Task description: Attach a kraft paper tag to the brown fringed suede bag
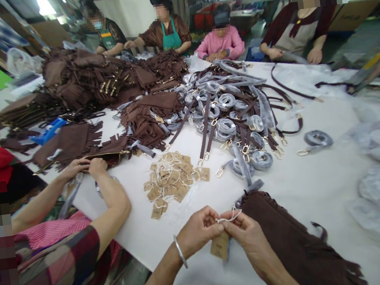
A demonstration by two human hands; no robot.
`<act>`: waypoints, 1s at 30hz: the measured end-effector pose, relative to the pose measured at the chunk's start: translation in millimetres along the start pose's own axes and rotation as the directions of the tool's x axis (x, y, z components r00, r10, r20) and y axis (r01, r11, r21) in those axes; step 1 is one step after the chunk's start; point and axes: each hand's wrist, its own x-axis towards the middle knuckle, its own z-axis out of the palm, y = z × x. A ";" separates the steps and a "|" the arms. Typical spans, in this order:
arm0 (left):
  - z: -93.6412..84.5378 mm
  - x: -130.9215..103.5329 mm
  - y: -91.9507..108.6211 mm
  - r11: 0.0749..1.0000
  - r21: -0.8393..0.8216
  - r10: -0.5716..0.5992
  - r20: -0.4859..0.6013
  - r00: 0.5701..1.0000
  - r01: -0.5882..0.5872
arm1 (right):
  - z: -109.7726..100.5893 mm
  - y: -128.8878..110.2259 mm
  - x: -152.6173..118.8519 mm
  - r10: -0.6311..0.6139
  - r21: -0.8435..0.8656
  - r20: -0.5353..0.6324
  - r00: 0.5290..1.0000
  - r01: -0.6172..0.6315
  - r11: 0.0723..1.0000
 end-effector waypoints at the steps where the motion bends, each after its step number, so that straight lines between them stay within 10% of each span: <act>1: 2.0 -1.9 -3.3 1.000 -0.007 -0.003 0.007 1.000 0.003 | -0.7 0.8 0.1 0.003 0.006 -0.010 1.000 -0.003 1.000; 20: 20.5 -3.7 -24.5 0.978 -0.139 -0.135 0.150 0.980 0.156 | -36.7 32.9 -19.0 0.045 0.200 -0.041 0.998 -0.035 0.979; 30: 15.9 -9.5 -22.4 0.973 -0.147 -0.165 0.104 0.981 0.179 | -65.3 21.1 -29.5 -0.063 -0.498 0.128 0.990 0.119 0.859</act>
